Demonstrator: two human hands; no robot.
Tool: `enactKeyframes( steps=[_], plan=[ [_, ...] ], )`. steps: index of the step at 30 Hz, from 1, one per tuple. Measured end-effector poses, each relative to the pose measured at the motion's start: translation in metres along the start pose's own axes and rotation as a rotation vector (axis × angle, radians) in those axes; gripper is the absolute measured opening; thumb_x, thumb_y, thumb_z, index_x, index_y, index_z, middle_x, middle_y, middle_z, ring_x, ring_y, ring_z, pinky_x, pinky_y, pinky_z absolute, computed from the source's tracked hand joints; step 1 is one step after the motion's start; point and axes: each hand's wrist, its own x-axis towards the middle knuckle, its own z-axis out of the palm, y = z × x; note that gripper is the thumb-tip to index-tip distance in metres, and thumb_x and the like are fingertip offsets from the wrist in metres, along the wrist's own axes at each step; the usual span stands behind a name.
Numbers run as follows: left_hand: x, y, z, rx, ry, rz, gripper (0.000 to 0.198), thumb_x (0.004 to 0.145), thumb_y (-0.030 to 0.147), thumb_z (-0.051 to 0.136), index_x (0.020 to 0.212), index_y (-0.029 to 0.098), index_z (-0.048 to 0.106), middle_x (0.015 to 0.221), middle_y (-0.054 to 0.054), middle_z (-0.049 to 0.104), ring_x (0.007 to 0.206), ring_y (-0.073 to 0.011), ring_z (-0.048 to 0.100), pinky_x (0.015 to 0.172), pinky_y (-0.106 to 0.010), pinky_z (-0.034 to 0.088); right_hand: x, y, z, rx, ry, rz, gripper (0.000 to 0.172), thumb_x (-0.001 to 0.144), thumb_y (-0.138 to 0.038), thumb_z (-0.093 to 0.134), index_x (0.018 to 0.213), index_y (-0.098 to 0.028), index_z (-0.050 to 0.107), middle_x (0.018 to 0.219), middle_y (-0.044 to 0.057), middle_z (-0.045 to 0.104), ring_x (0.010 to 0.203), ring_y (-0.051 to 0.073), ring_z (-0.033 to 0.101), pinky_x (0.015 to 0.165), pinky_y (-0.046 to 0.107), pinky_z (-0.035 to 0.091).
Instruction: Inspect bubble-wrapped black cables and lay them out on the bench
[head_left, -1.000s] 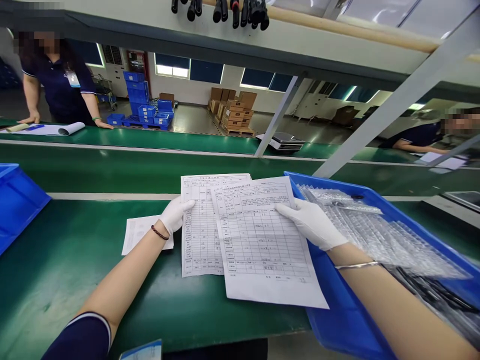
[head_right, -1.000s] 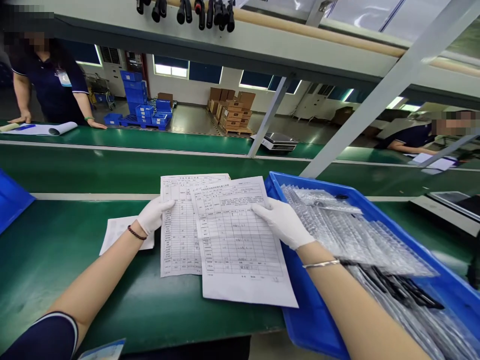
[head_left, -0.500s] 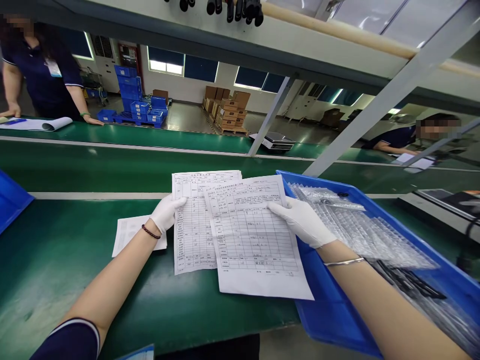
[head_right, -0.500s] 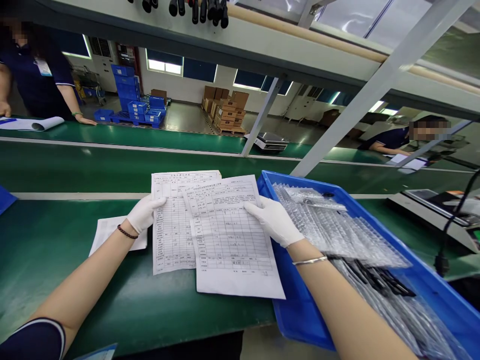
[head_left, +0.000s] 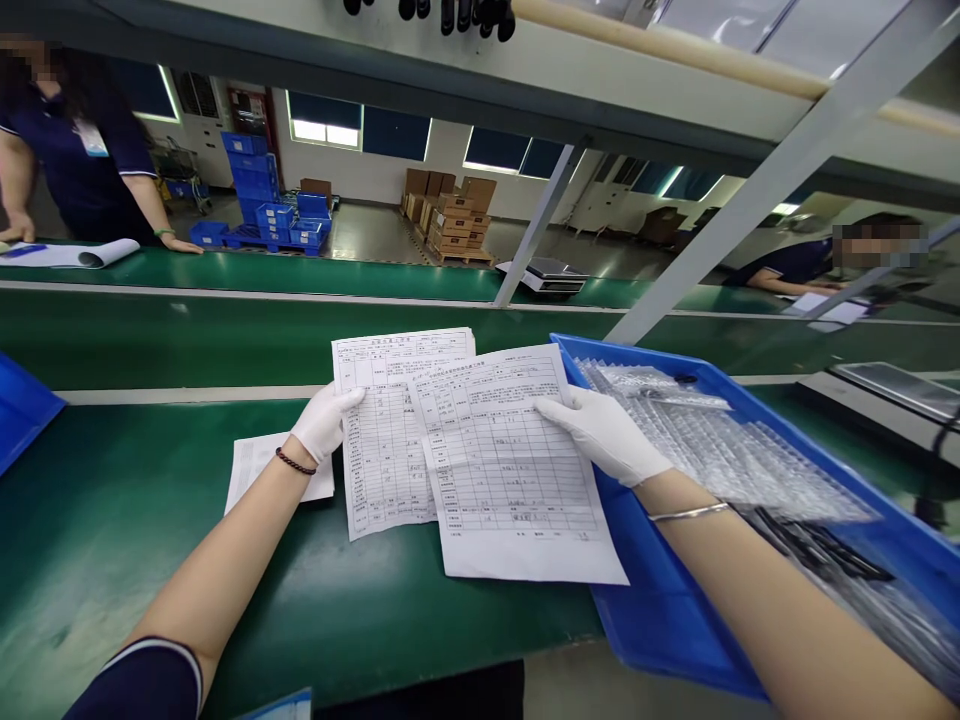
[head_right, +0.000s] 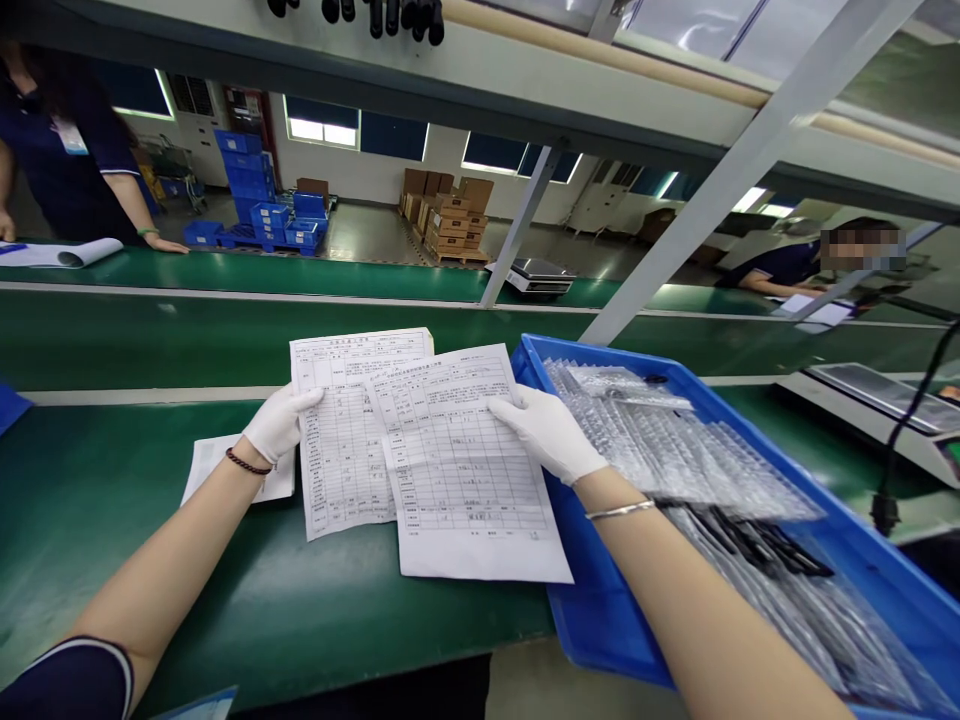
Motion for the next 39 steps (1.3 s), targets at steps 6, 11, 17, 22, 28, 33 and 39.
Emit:
enactKeyframes(
  steps=[6,11,17,22,28,33,39],
  plan=[
    [0.002,0.002,-0.005,0.011,0.041,0.008,0.057,0.076,0.023,0.086,0.129,0.011,0.068,0.13,-0.019,0.068,0.126,-0.0384,0.062,0.111,-0.054,0.049,0.001,0.001,-0.001,-0.03,0.028,0.001,0.033,0.073,-0.053,0.064,0.069,-0.02,0.064,0.082,0.007,0.073,0.086,0.03,0.067,0.073,0.037,0.053],
    [0.0,0.005,-0.003,0.007,0.056,0.008,0.058,0.076,0.022,0.085,0.13,0.011,0.067,0.133,-0.018,0.067,0.127,-0.0378,0.061,0.112,-0.052,0.049,0.001,0.001,-0.002,-0.025,0.028,-0.005,0.036,0.071,-0.055,0.064,0.068,-0.02,0.061,0.081,0.007,0.071,0.083,0.028,0.065,0.072,0.037,0.051],
    [-0.002,0.01,-0.003,0.016,0.051,0.011,0.055,0.078,0.021,0.084,0.13,0.013,0.068,0.133,-0.017,0.067,0.129,-0.0382,0.059,0.113,-0.053,0.049,0.001,0.002,-0.003,-0.032,0.019,0.007,0.035,0.072,-0.056,0.064,0.069,-0.02,0.061,0.081,0.007,0.071,0.084,0.029,0.065,0.072,0.038,0.051],
    [-0.001,0.011,-0.005,0.011,0.076,0.019,0.052,0.077,0.02,0.084,0.126,0.011,0.069,0.13,-0.018,0.068,0.126,-0.0391,0.061,0.111,-0.054,0.05,0.001,0.0,-0.003,-0.036,0.017,0.025,0.032,0.075,-0.05,0.063,0.073,-0.019,0.067,0.089,0.008,0.074,0.09,0.03,0.067,0.075,0.038,0.052],
    [-0.003,0.014,-0.002,0.015,0.08,0.037,0.054,0.074,0.021,0.087,0.124,0.012,0.069,0.131,-0.018,0.068,0.125,-0.038,0.063,0.11,-0.052,0.052,0.001,0.002,-0.004,-0.053,0.004,0.025,0.033,0.077,-0.05,0.064,0.081,-0.018,0.072,0.095,0.009,0.076,0.096,0.031,0.069,0.08,0.038,0.055],
    [-0.005,0.016,0.002,0.007,0.072,0.031,0.051,0.073,0.021,0.088,0.12,0.012,0.071,0.13,-0.018,0.069,0.124,-0.0385,0.063,0.11,-0.053,0.052,0.003,0.008,-0.005,-0.062,0.003,-0.002,0.033,0.078,-0.049,0.065,0.085,-0.019,0.075,0.098,0.009,0.077,0.099,0.033,0.069,0.086,0.04,0.056],
    [-0.006,0.016,0.003,0.024,0.084,0.033,0.051,0.072,0.022,0.087,0.12,0.013,0.072,0.13,-0.017,0.069,0.126,-0.0389,0.062,0.11,-0.054,0.052,0.003,0.006,-0.005,-0.09,-0.008,0.015,0.031,0.082,-0.047,0.063,0.087,-0.019,0.076,0.098,0.009,0.077,0.099,0.032,0.07,0.082,0.039,0.057]
  ],
)
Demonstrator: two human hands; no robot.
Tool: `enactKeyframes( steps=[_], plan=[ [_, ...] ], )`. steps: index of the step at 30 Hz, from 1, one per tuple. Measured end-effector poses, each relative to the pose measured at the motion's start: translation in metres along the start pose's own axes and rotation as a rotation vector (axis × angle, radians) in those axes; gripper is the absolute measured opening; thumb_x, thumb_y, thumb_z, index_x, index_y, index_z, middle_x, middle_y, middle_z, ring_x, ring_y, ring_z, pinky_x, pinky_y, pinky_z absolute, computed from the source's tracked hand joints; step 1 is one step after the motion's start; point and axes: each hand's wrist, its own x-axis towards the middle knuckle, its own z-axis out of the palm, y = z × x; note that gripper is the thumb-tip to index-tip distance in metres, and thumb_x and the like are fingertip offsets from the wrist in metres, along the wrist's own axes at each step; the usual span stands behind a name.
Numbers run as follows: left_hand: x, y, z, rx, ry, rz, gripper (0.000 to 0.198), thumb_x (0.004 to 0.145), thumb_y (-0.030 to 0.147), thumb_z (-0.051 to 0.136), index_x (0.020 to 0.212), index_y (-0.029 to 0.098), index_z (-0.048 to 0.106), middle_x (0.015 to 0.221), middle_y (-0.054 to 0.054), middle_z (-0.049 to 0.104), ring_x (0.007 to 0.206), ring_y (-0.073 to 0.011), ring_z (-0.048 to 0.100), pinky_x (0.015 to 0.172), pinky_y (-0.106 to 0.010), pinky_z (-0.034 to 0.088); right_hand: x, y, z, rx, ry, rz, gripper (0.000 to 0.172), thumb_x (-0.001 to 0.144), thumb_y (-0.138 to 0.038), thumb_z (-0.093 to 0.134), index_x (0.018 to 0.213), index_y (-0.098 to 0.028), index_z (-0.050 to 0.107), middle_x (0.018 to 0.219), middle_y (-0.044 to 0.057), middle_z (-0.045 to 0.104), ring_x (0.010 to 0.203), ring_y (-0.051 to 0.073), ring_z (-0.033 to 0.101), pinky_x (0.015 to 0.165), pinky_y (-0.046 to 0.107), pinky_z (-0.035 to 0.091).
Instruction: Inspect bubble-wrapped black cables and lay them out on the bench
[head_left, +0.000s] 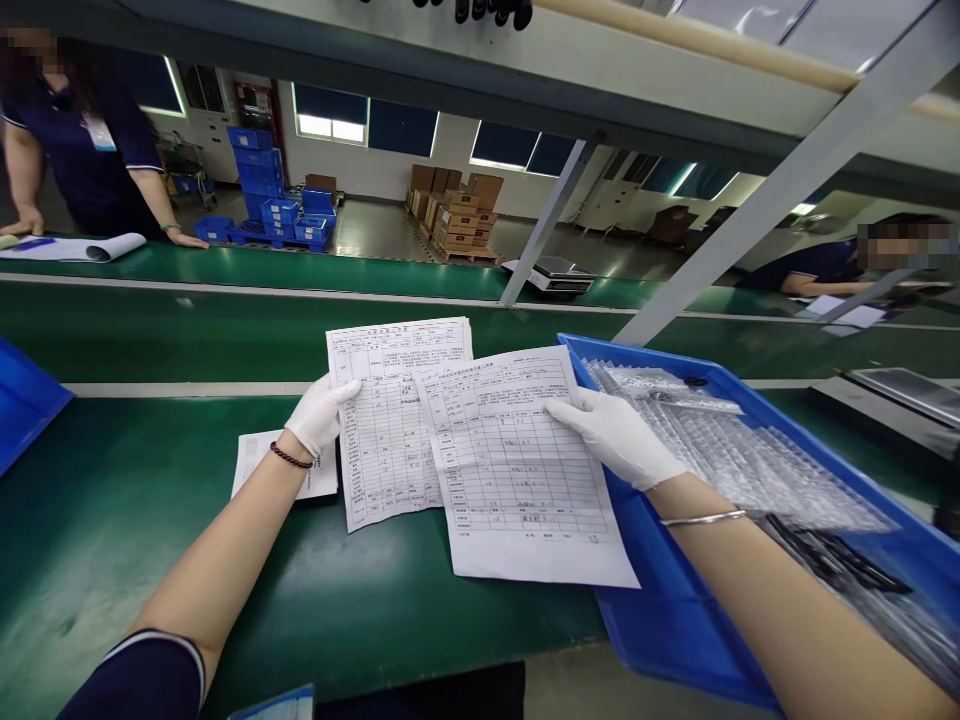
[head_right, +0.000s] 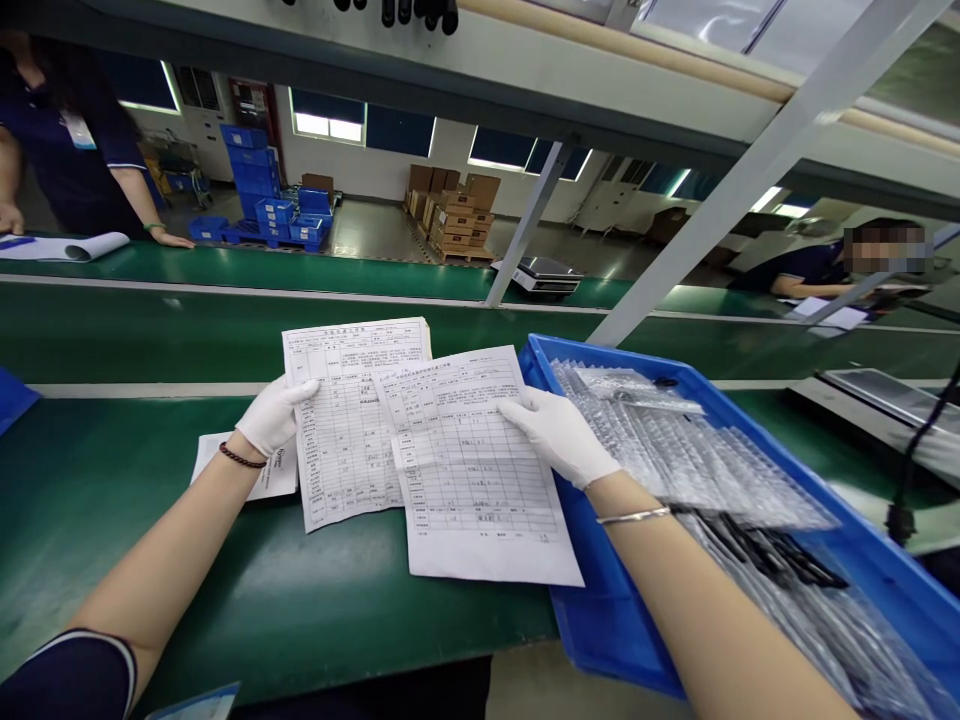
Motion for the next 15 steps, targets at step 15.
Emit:
enactKeyframes(
  steps=[15],
  plan=[
    [0.0002,0.0004,-0.0037,0.039,0.01,0.022,0.054,0.072,0.025,0.089,0.122,0.013,0.072,0.133,-0.017,0.067,0.13,-0.0399,0.058,0.112,-0.053,0.051,-0.003,-0.0067,0.0009,0.131,0.005,0.043,0.021,0.082,-0.035,0.063,0.082,-0.016,0.074,0.094,0.007,0.077,0.096,0.028,0.07,0.082,0.034,0.057]
  ],
)
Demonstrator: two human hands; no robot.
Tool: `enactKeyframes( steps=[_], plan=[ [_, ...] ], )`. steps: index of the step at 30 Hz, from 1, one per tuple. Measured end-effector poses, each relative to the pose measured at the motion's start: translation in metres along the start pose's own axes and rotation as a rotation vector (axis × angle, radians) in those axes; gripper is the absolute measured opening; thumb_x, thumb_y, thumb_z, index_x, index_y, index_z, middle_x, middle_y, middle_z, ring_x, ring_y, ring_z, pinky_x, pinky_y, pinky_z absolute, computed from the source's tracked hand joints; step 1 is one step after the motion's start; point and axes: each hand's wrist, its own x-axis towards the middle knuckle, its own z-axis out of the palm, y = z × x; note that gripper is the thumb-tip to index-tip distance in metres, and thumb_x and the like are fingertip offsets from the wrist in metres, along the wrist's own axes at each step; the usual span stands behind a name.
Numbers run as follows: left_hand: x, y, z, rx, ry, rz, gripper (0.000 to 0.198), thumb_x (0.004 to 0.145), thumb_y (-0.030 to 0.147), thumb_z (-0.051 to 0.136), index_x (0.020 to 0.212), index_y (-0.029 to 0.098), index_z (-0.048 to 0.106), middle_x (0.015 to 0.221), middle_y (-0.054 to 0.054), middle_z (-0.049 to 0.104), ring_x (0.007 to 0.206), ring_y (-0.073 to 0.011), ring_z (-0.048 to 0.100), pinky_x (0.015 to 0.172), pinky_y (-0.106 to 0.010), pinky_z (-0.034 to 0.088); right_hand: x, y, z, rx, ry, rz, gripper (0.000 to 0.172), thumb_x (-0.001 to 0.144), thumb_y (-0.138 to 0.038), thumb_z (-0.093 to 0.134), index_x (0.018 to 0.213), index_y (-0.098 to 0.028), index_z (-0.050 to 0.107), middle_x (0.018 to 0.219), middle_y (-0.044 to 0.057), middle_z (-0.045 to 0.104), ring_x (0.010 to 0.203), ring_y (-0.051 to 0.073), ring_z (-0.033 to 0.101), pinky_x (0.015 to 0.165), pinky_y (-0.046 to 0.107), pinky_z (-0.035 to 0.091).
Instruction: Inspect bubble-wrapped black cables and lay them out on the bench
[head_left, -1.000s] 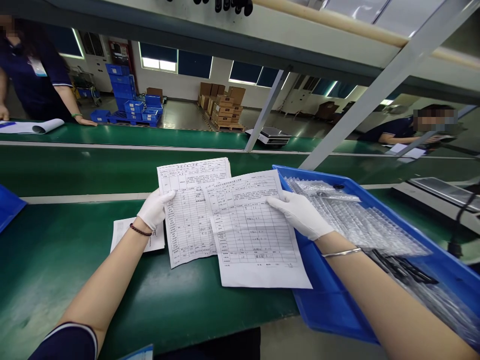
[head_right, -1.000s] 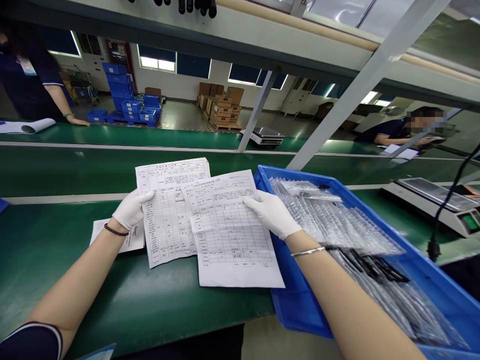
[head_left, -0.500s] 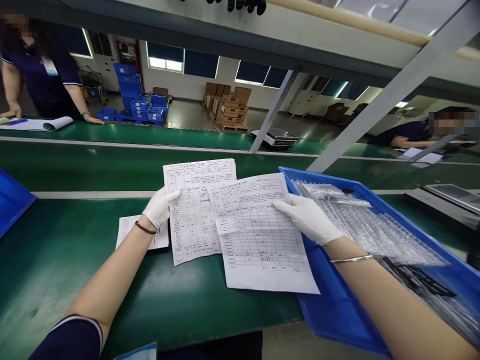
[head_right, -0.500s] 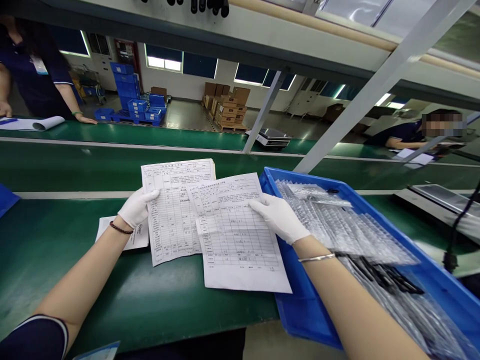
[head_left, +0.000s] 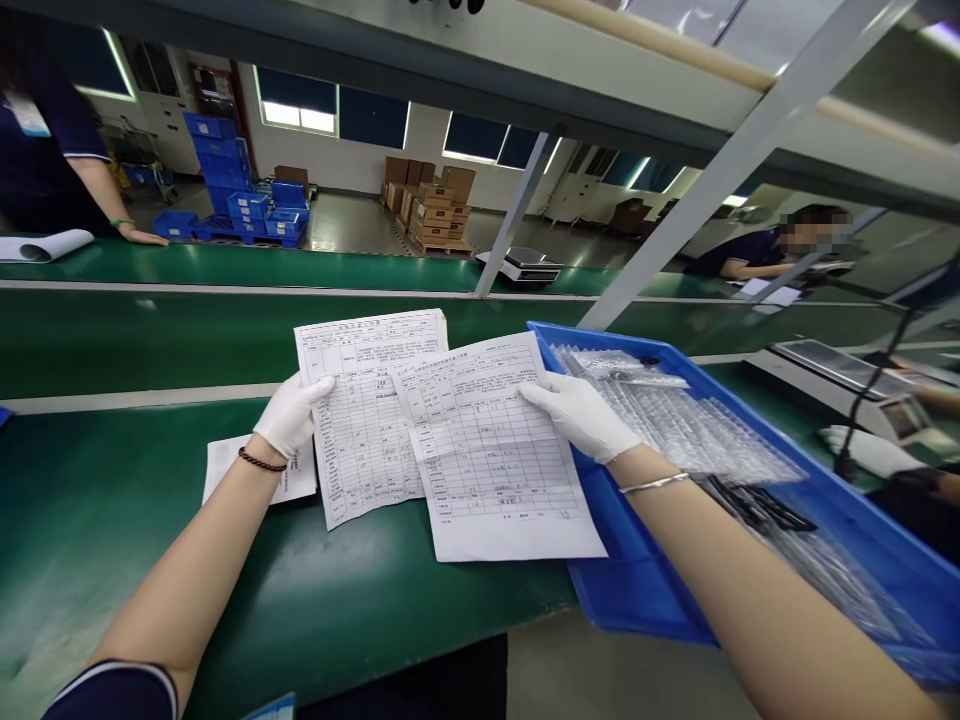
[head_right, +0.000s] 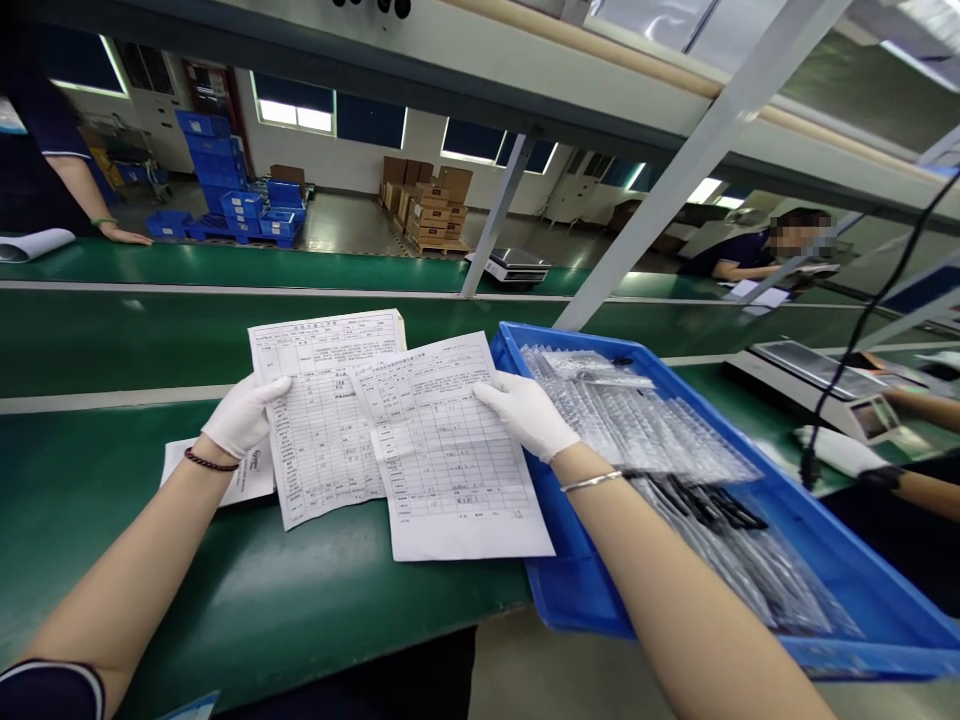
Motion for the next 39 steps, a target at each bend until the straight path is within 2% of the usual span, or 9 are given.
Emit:
enactKeyframes(
  steps=[5,17,20,23,29,39],
  plan=[
    [-0.001,0.0018,-0.001,0.02,0.01,-0.009,0.053,0.074,0.026,0.088,0.123,0.015,0.072,0.136,-0.016,0.066,0.132,-0.0402,0.057,0.111,-0.053,0.052,-0.0034,-0.0036,0.0016,0.104,-0.025,0.051,0.018,0.085,-0.029,0.062,0.087,-0.015,0.073,0.093,0.007,0.078,0.094,0.025,0.072,0.08,0.032,0.059],
    [-0.0037,0.0049,0.002,0.045,0.022,-0.01,0.057,0.073,0.028,0.088,0.126,0.016,0.07,0.138,-0.015,0.064,0.135,-0.0395,0.054,0.112,-0.052,0.05,-0.0017,0.0,0.0019,0.16,-0.042,0.053,0.016,0.085,-0.03,0.063,0.086,-0.016,0.072,0.091,0.007,0.077,0.095,0.026,0.072,0.084,0.034,0.06],
    [-0.004,0.0051,0.0013,0.055,0.034,0.001,0.052,0.075,0.029,0.087,0.123,0.017,0.072,0.139,-0.015,0.064,0.135,-0.0391,0.054,0.114,-0.052,0.049,-0.002,0.0004,0.0005,0.151,-0.036,0.056,0.017,0.084,-0.031,0.065,0.085,-0.016,0.072,0.089,0.007,0.077,0.095,0.027,0.071,0.086,0.036,0.06],
    [-0.0045,0.0052,0.0006,0.056,0.048,0.019,0.048,0.076,0.028,0.087,0.121,0.017,0.073,0.137,-0.015,0.065,0.134,-0.039,0.055,0.115,-0.051,0.048,-0.0022,0.0006,-0.0016,0.11,-0.026,0.059,0.018,0.085,-0.032,0.065,0.086,-0.016,0.073,0.094,0.008,0.077,0.096,0.027,0.071,0.086,0.037,0.06],
    [-0.0062,0.007,0.0012,0.053,0.044,0.022,0.053,0.075,0.028,0.087,0.124,0.017,0.072,0.137,-0.016,0.065,0.134,-0.0394,0.055,0.112,-0.052,0.05,0.0001,0.0048,-0.0024,0.117,-0.01,0.038,0.019,0.083,-0.031,0.068,0.091,-0.015,0.075,0.095,0.009,0.078,0.1,0.028,0.071,0.089,0.039,0.06],
    [-0.0046,0.0062,0.0018,0.051,0.049,0.027,0.052,0.074,0.027,0.088,0.122,0.014,0.072,0.134,-0.016,0.067,0.133,-0.0389,0.057,0.113,-0.051,0.05,-0.0007,0.0024,-0.0039,0.122,-0.017,0.044,0.019,0.085,-0.032,0.065,0.089,-0.017,0.075,0.098,0.008,0.077,0.102,0.027,0.071,0.095,0.038,0.058]
  ],
)
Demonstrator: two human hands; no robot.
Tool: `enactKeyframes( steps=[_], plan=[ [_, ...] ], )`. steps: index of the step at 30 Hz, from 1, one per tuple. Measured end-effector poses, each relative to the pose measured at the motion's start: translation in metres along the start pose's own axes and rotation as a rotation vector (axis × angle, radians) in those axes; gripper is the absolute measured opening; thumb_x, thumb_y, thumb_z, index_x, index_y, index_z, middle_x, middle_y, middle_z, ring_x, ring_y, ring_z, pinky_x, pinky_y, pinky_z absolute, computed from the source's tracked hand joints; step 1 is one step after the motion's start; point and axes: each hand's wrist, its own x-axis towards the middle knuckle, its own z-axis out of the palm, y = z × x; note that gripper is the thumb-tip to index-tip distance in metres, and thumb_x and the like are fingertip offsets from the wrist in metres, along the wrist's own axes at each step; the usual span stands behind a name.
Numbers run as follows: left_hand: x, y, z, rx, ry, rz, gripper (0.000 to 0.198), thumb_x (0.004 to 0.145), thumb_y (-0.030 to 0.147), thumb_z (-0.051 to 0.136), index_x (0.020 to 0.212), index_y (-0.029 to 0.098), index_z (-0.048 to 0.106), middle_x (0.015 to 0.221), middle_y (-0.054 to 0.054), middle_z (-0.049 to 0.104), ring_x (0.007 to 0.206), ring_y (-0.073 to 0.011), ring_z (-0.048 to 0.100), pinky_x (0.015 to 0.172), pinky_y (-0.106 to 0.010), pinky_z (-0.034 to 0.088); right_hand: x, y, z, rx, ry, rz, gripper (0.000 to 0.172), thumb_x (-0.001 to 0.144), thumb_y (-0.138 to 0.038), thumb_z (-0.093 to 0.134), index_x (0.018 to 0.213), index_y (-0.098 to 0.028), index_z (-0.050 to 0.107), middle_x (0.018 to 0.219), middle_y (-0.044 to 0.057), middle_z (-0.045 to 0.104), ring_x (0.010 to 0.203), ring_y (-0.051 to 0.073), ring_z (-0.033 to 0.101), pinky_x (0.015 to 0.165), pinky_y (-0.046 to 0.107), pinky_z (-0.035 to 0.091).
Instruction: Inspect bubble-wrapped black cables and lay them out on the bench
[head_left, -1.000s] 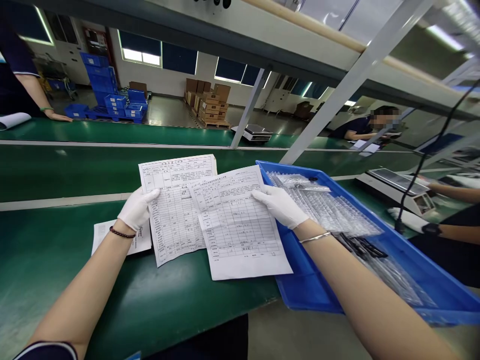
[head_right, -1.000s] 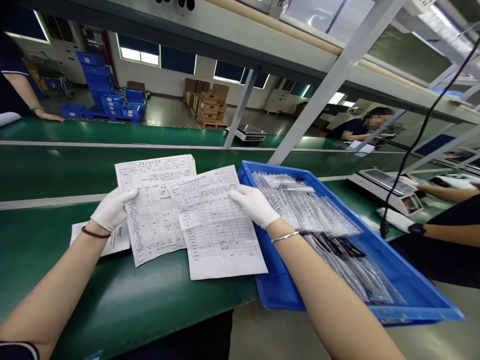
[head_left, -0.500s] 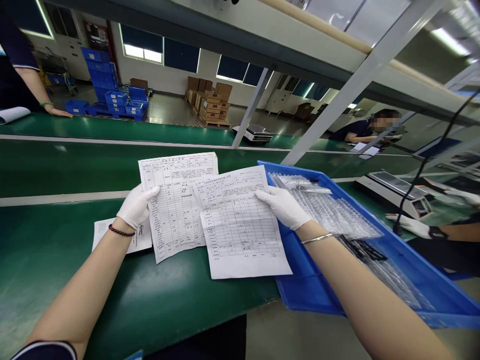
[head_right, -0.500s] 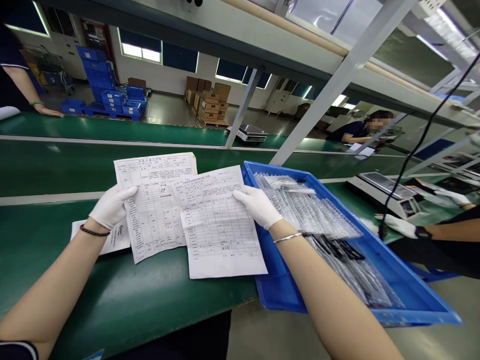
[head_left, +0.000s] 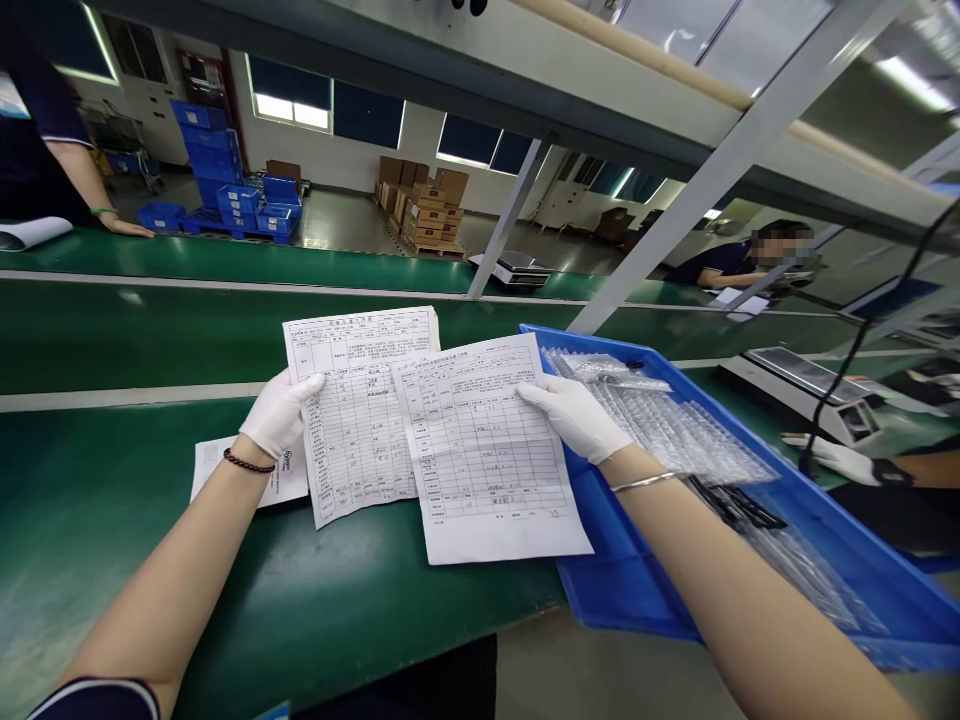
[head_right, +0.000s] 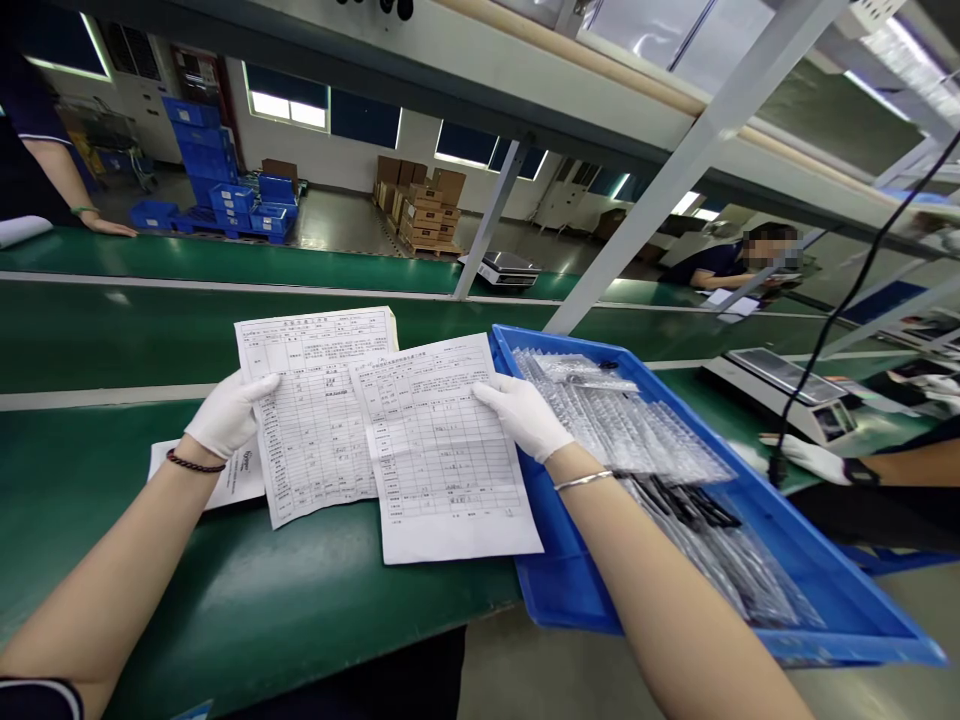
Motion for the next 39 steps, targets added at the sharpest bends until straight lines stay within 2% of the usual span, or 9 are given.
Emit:
enactKeyframes(
  steps=[11,14,24,32,39],
  plan=[
    [0.0,0.001,0.0,-0.01,0.008,-0.007,0.05,0.074,0.025,0.087,0.121,0.015,0.073,0.135,-0.016,0.066,0.133,-0.0384,0.056,0.113,-0.051,0.05,0.004,0.004,0.001,0.027,-0.025,0.013,0.019,0.084,-0.032,0.063,0.09,-0.018,0.075,0.095,0.007,0.078,0.1,0.028,0.072,0.089,0.037,0.06],
    [0.0,0.001,0.001,-0.009,0.01,-0.001,0.049,0.074,0.025,0.087,0.12,0.015,0.073,0.135,-0.016,0.066,0.133,-0.0383,0.057,0.113,-0.051,0.05,0.003,0.003,0.001,-0.02,-0.016,0.009,0.019,0.084,-0.033,0.063,0.085,-0.018,0.074,0.094,0.007,0.078,0.098,0.027,0.072,0.086,0.036,0.06],
    [0.001,-0.001,0.001,-0.033,0.007,0.013,0.055,0.07,0.026,0.089,0.121,0.014,0.072,0.129,-0.017,0.069,0.131,-0.0386,0.058,0.114,-0.053,0.048,0.012,0.015,-0.005,-0.142,-0.003,-0.054,0.03,0.081,-0.047,0.064,0.083,-0.018,0.073,0.096,0.007,0.078,0.098,0.03,0.071,0.084,0.038,0.056],
    [-0.001,0.002,0.003,-0.024,-0.008,0.004,0.054,0.072,0.025,0.088,0.123,0.014,0.072,0.131,-0.017,0.068,0.131,-0.0388,0.058,0.114,-0.051,0.049,0.011,0.016,-0.004,-0.049,-0.012,-0.034,0.027,0.081,-0.042,0.066,0.09,-0.018,0.074,0.102,0.007,0.078,0.101,0.03,0.071,0.088,0.038,0.057],
    [-0.001,0.004,-0.001,-0.004,0.008,0.008,0.055,0.073,0.025,0.088,0.124,0.015,0.071,0.135,-0.016,0.066,0.134,-0.0391,0.055,0.114,-0.051,0.049,0.009,0.012,-0.004,-0.019,0.008,0.002,0.021,0.082,-0.037,0.065,0.086,-0.018,0.074,0.095,0.007,0.078,0.098,0.029,0.071,0.086,0.038,0.058]
  ],
)
